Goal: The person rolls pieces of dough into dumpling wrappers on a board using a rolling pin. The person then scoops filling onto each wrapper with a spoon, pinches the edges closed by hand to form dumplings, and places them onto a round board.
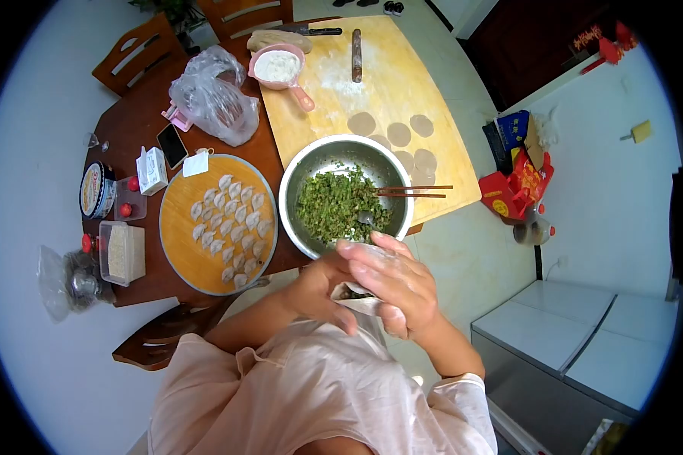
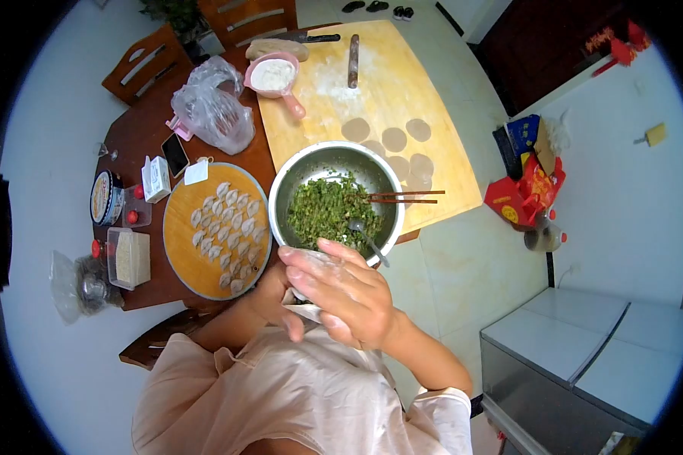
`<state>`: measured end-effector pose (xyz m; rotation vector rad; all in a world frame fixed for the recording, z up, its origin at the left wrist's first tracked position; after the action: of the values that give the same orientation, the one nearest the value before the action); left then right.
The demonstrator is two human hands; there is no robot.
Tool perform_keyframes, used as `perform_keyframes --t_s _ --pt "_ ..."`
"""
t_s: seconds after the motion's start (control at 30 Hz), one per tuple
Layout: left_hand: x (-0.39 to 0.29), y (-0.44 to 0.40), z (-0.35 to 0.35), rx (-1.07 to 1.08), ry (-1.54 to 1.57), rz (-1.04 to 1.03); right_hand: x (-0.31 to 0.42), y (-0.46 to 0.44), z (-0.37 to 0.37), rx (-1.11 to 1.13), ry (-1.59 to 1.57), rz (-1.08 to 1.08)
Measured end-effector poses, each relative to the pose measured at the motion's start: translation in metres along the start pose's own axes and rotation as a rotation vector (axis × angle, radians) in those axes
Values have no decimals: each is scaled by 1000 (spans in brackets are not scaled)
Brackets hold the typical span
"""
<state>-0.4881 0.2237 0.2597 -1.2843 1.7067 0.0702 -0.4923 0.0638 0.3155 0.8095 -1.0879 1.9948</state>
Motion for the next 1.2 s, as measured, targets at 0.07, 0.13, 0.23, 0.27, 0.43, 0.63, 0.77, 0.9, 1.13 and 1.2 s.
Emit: perform_keyframes --t_s 0.07,0.13,0.23,0.27,0.43,0.63,0.77,0.9,1.13,1.2 --pt "2 -6 -15 7 -89 -66 -2 6 -1 -80 -24 -17" --pt "-11 -11 -20 159 -479 -115 -9 10 -3 -140 -16 -15" --pt "-24 -20 -26 257 -720 -194 -9 11 -5 -171 -1 4" --pt "-26 -21 -27 267 -745 -221 -8 11 -4 -159 12 13" --pt "-34 -24 -30 276 -705 -220 -2 11 -5 -155 5 1" --pt "-36 -17 -31 276 -958 -363 8 9 -10 -145 81 -21" --pt "-30 -14 -28 190 -824 -242 2 11 -13 -149 38 -106" --pt "-28 -12 -30 74 -711 -196 -6 10 -19 -203 17 -87" --pt "-32 -3 -32 -90 -897 -166 -11 -2 -29 -166 201 -72" --pt "-29 5 -33 -182 -984 -162 -14 -5 -40 -168 202 -75"
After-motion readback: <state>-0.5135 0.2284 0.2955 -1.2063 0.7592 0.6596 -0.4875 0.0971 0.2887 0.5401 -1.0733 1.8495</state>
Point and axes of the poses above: each hand's wrist, its own y-axis away from the middle knuckle, its own z-axis out of the back of the hand, x = y × z, the point moved 1 cm from there along -y, towards the middle knuckle, and after that the axes turned 14 degrees about -z, right-handed, at the moved point
